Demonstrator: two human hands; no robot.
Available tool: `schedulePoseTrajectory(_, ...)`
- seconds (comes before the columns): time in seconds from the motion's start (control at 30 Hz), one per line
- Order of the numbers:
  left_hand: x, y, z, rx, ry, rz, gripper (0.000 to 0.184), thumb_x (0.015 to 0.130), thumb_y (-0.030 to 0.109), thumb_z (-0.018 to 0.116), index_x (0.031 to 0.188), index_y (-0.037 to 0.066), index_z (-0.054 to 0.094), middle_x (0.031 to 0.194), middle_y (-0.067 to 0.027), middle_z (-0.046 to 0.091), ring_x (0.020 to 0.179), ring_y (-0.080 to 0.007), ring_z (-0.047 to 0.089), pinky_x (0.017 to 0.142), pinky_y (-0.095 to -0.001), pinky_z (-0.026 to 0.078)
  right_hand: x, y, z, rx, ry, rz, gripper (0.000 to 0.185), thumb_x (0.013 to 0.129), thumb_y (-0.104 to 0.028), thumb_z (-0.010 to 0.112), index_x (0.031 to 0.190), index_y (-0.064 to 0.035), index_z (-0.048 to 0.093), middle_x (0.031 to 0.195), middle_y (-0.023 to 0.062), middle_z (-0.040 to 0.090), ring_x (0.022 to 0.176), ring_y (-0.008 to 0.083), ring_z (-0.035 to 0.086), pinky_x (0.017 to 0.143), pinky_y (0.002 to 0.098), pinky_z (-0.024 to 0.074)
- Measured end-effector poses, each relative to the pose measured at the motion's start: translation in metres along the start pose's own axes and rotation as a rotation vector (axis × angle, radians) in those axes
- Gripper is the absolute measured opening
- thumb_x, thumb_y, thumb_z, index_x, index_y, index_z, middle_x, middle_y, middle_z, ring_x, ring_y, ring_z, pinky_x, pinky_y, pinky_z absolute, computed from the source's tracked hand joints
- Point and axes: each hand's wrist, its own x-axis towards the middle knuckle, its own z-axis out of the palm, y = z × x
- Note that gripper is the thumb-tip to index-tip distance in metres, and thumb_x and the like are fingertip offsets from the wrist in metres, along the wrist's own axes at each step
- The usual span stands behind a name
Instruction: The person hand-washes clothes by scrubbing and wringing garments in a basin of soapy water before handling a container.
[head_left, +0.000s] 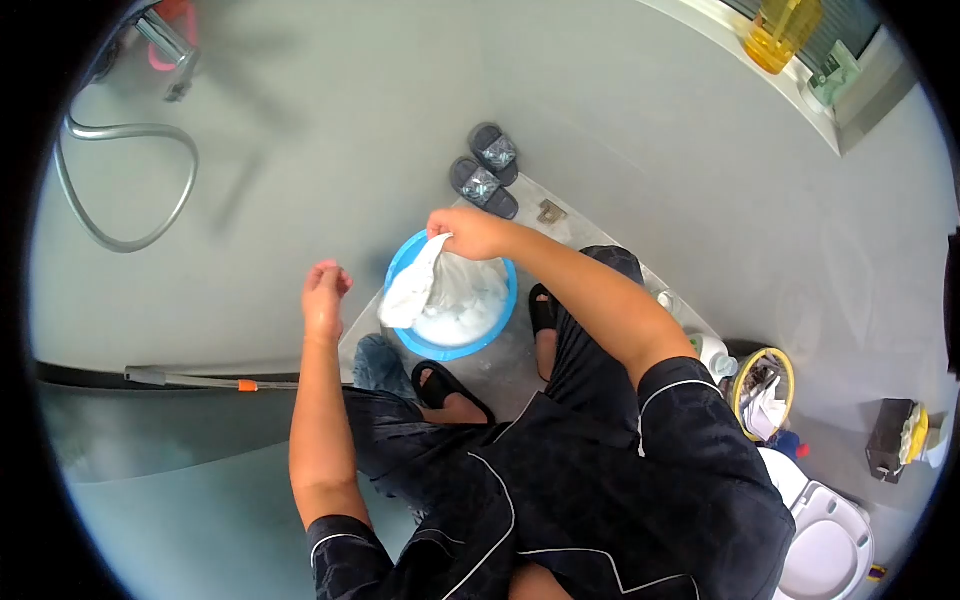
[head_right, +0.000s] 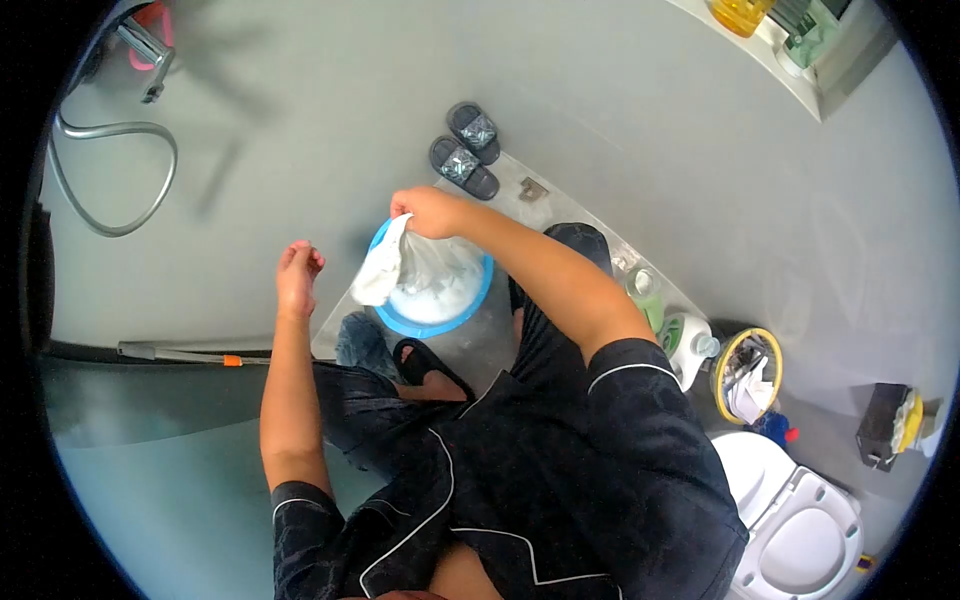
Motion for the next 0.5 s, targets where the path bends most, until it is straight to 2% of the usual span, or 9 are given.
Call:
schedulePoseTrajectory(0.07,-0.021,-0.008,0.036,0.733,-0.023,0.185,0.022,0.097,0.018,0.071,0.112,0.005,0.064,0.091,-0.0035,0.065,0.084,-0.0148,0.061,0.083,-0.0309,0.052,0.001,-0.002,0.012,-0.003,-0.011,-0.035,0.018,0.091,-0.010,0.068,0.108,-0.0054,0.065,0.103,0.0142,0.072,0.098,0.0280,0.069,0.086,0.0409,0.0530)
schedulePoseTrajectory(0.1,-0.028,-0.016,0.051,0.838,-0.124,0.186,0.027,0.095,0.018,0.076,0.116,0.004,0.065,0.093,-0.0036,0.067,0.087,-0.0139,0.062,0.083,-0.0305,0.052,0.005,-0.005,0.014,-0.004,-0.011,-0.033,0.018,0.091,-0.010,0.068,0.108,-0.0054,0.065,0.103,0.0142,0.072,0.098,0.0280,0.069,0.086,0.0409,0.0530)
schedulePoseTrajectory(0.17,-0.049,-0.037,0.090,1.007,-0.277,0.454,0.032,0.094,0.023,0.076,0.117,0.002,0.066,0.093,-0.0059,0.067,0.083,-0.0163,0.062,0.079,-0.0317,0.052,0.012,-0.013,0.018,-0.143,-0.101,-0.090,0.021,0.088,-0.011,0.069,0.108,-0.0056,0.066,0.104,0.0147,0.072,0.101,0.0309,0.069,0.086,0.0427,0.0529)
schedulePoseTrajectory(0.2,-0.051,-0.040,0.097,1.006,-0.274,0.451,0.032,0.094,0.023,0.076,0.117,0.002,0.066,0.093,-0.0059,0.067,0.083,-0.0163,0.062,0.079,-0.0317,0.052,0.014,-0.017,0.019,-0.142,-0.106,-0.089,0.021,0.088,-0.011,0.069,0.108,-0.0056,0.066,0.104,0.0147,0.072,0.101,0.0309,0.069,0.086,0.0427,0.0529)
schedulePoseTrajectory(0.3,-0.041,-0.036,0.114,1.076,-0.225,0.066,0.025,0.096,0.016,0.068,0.115,0.000,0.069,0.106,-0.0144,0.069,0.096,-0.0223,0.066,0.089,-0.0347,0.052,0.014,-0.022,0.011,-0.110,-0.112,-0.070,0.023,0.086,-0.008,0.067,0.108,-0.0054,0.068,0.104,0.0153,0.073,0.102,0.0339,0.069,0.087,0.0444,0.0531)
schedulePoseTrajectory(0.33,-0.038,-0.032,0.111,1.075,-0.231,0.066,0.025,0.096,0.016,0.068,0.115,0.000,0.069,0.106,-0.0144,0.069,0.096,-0.0223,0.066,0.089,-0.0347,0.052,0.010,-0.019,0.009,-0.040,-0.007,-0.109,0.028,0.084,-0.007,0.068,0.112,-0.0061,0.067,0.106,0.0163,0.072,0.103,0.0347,0.068,0.088,0.0445,0.0531)
schedulePoseTrajectory(0.37,-0.036,-0.029,0.109,1.045,-0.233,0.187,0.024,0.098,0.016,0.065,0.116,0.000,0.070,0.109,-0.0154,0.069,0.100,-0.0243,0.066,0.091,-0.0354,0.052,0.004,-0.017,0.007,0.030,0.096,-0.149,0.033,0.082,-0.006,0.068,0.115,-0.0068,0.067,0.108,0.0173,0.072,0.105,0.0354,0.068,0.089,0.0447,0.0532)
schedulePoseTrajectory(0.43,-0.040,-0.022,0.113,1.016,-0.236,0.360,0.024,0.102,0.012,0.057,0.119,0.002,0.071,0.113,-0.0163,0.069,0.104,-0.0279,0.067,0.094,-0.0362,0.051,-0.001,0.000,0.003,-0.089,0.047,-0.093,0.039,0.080,-0.012,0.073,0.118,-0.0080,0.067,0.110,0.0173,0.071,0.105,0.0354,0.068,0.090,0.0442,0.0536)
schedulePoseTrajectory(0.5,-0.045,-0.007,0.119,0.984,-0.243,0.431,0.024,0.102,0.011,0.056,0.119,0.002,0.071,0.112,-0.0158,0.069,0.104,-0.0275,0.067,0.095,-0.0361,0.051,-0.006,0.014,0.006,-0.203,0.004,-0.040,0.045,0.077,-0.017,0.078,0.120,-0.0091,0.067,0.113,0.0174,0.070,0.106,0.0354,0.067,0.091,0.0438,0.0541)
